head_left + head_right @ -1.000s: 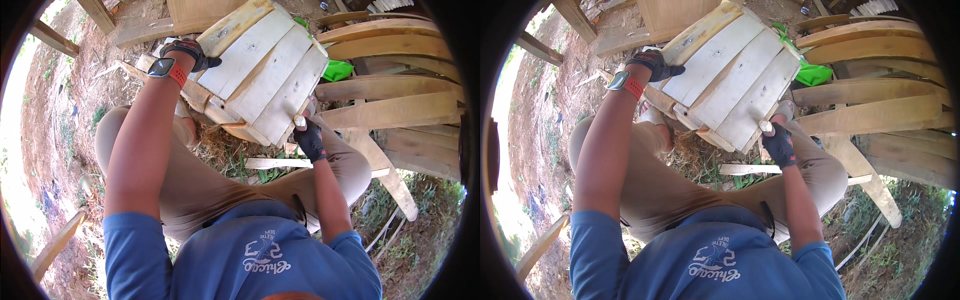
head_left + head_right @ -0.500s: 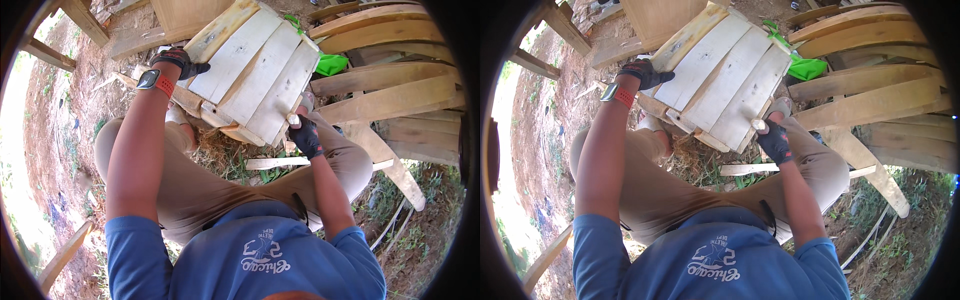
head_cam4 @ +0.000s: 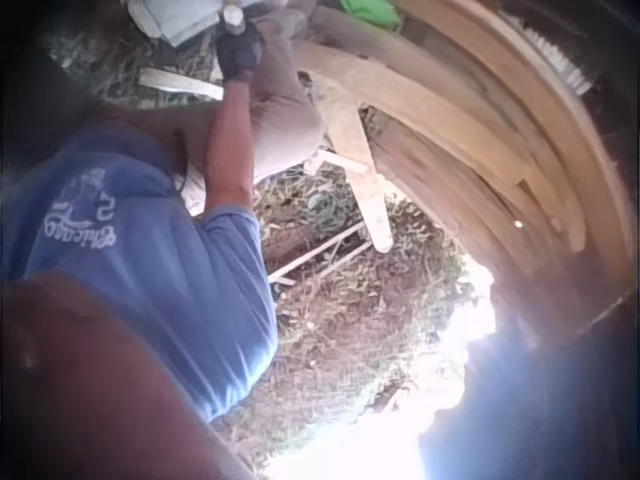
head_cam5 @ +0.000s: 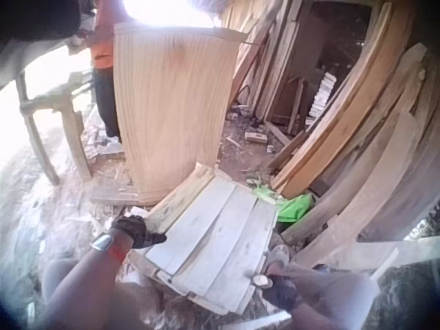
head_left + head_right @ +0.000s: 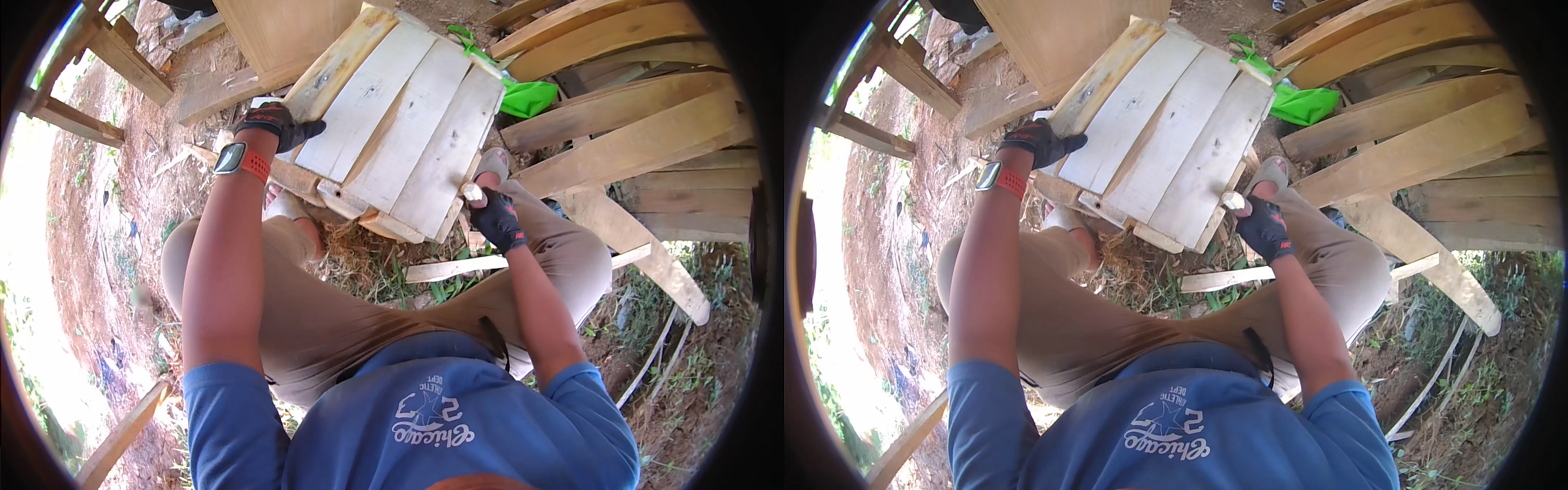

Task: The person shapes a small wooden crate using an axe, then sands the outer surfaces with sandpaper and wipes the wood.

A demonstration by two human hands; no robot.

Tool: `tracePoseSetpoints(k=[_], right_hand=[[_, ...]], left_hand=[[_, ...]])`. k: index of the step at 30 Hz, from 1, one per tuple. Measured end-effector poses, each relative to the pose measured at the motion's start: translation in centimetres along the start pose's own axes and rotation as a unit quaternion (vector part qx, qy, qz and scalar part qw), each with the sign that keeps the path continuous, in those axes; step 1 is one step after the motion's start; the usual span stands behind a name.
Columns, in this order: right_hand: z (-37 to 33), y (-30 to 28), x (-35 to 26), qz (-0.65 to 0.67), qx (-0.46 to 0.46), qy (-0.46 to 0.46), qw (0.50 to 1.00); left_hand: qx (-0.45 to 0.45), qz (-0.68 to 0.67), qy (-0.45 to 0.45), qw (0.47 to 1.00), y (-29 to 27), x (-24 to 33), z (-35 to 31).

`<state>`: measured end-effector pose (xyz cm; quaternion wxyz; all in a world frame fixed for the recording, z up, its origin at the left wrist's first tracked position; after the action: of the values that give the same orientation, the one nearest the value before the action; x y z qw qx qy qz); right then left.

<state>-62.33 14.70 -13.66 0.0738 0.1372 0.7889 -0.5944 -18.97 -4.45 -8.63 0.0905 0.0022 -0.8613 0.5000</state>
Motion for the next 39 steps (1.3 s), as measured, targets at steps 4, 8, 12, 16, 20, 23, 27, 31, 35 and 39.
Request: tracePoseSetpoints(k=[4,8,12,16,20,23,27,31,35,39], right_hand=[[-1.7,0.3,-2.4,0.053,0.086,-0.069,0.992],[-3.2,2.9,0.6,0.346,-0.049,0.161,0.923],[-2.9,6.3,-0.3,0.662,0.004,0.218,0.717],[0.6,6.5,-0.6,0.715,0.009,0.291,0.636],[1.5,6.2,-3.3,0.805,-0.007,0.233,0.545],[2.1,6.3,-3.9,0.837,0.042,0.179,0.515],[1.7,3.1,-4.7,0.825,0.085,0.206,0.519],[6.9,-1.0,-2.0,0.877,0.097,0.078,0.464],[10.3,-7.0,-11.8,0.54,0.045,0.1,0.835],[13.7,-1.6,-16.0,0.509,0.054,0.066,0.857]], left_hand=[[-0.081,0.012,-0.015,0.997,-1.8,1.7,-0.8],[0.051,-0.088,0.008,0.995,-1.0,0.2,0.2],[0.118,-0.224,-0.006,0.967,1.1,-2.3,3.5],[0.132,-0.226,0.002,0.965,-0.1,0.5,2.0],[0.134,-0.246,-0.004,0.96,0.4,-0.6,1.9],[0.119,-0.255,-0.026,0.959,-0.2,0.9,0.6],[0.142,-0.237,-0.071,0.958,0.7,0.3,-0.9],[0.152,-0.255,-0.13,0.946,2.1,-0.4,-3.5],[0.161,-0.246,-0.18,0.939,4.5,-2.8,-4.1],[0.196,-0.177,-0.119,0.957,4.8,-5.7,-2.9]])
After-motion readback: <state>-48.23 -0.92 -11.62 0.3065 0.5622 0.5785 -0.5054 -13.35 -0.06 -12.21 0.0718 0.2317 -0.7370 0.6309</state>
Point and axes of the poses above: each hand's wrist, its own z-axis towards the middle knuckle, its own y-axis out of the palm, x = y × z, the point moved 2 cm from there along z, towards the middle knuckle, and after that the axes turned 4 degrees about -z, right-handed, at the moved point
